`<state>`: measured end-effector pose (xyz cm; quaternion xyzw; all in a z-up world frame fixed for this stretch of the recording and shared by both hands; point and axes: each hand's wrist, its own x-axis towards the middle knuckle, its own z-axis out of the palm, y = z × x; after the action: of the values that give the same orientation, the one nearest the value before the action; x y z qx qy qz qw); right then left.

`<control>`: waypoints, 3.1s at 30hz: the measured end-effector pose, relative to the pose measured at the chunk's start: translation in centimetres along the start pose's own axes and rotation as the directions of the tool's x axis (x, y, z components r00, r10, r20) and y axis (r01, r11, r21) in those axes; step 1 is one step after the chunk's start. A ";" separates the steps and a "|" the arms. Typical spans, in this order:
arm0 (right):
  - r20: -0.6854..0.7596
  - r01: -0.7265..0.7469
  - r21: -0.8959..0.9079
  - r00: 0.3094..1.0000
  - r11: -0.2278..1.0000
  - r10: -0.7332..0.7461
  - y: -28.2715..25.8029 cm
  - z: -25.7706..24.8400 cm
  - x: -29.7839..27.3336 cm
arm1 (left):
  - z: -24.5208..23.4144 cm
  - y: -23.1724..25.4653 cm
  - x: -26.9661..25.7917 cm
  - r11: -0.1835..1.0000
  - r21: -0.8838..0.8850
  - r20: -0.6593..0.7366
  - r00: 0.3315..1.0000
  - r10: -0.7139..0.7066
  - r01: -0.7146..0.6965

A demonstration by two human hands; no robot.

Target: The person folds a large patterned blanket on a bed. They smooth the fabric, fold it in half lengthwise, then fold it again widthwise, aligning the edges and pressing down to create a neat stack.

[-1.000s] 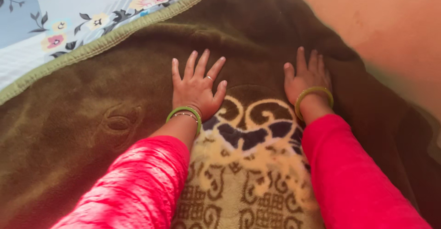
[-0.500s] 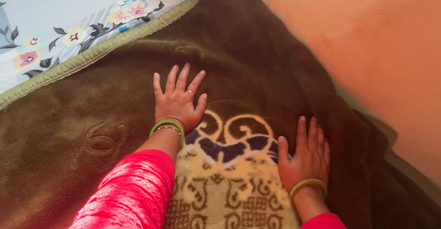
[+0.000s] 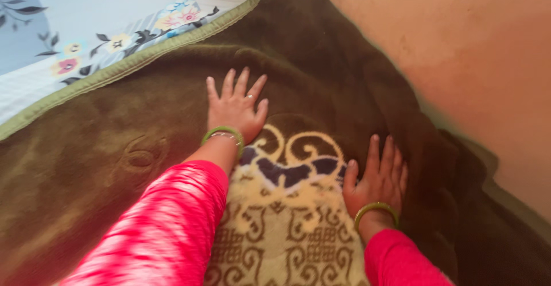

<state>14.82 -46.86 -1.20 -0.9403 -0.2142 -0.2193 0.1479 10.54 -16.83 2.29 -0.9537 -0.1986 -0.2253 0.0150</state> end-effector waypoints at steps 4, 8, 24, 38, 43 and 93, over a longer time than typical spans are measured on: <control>-0.026 0.049 0.007 0.998 0.999 -0.049 0.3 0.1 0.0 | -4.3 10.3 -4.1 0.979 -0.108 0.275 0.941 0.197 -0.173; 0.032 0.019 -0.031 0.999 0.999 -0.018 0.6 0.3 1.4 | -3.6 16.9 -8.7 0.947 -0.277 0.158 0.965 0.211 -0.162; 0.364 0.268 -0.139 0.909 0.953 -0.202 1.4 -6.8 1.1 | -2.1 16.6 -8.4 0.944 -0.302 0.087 0.983 0.164 -0.131; 0.076 0.265 0.283 0.952 0.922 -0.297 1.9 -8.9 -2.4 | -2.0 16.9 -8.4 0.967 -0.216 0.124 0.978 0.168 -0.138; 0.243 -0.392 0.537 0.920 0.747 0.308 5.9 -10.6 -0.5 | -1.8 16.9 -8.4 0.962 -0.232 0.099 0.980 0.171 -0.144; 0.247 -0.522 -0.171 0.799 0.836 0.549 20.3 -15.1 -10.9 | -1.9 33.0 -11.2 0.940 -0.326 0.637 0.711 0.296 -0.099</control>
<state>10.16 -73.69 2.83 -0.9897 0.0518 -0.0404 0.1268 13.32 -51.55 1.12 -0.9783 -0.0536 0.1159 -0.1633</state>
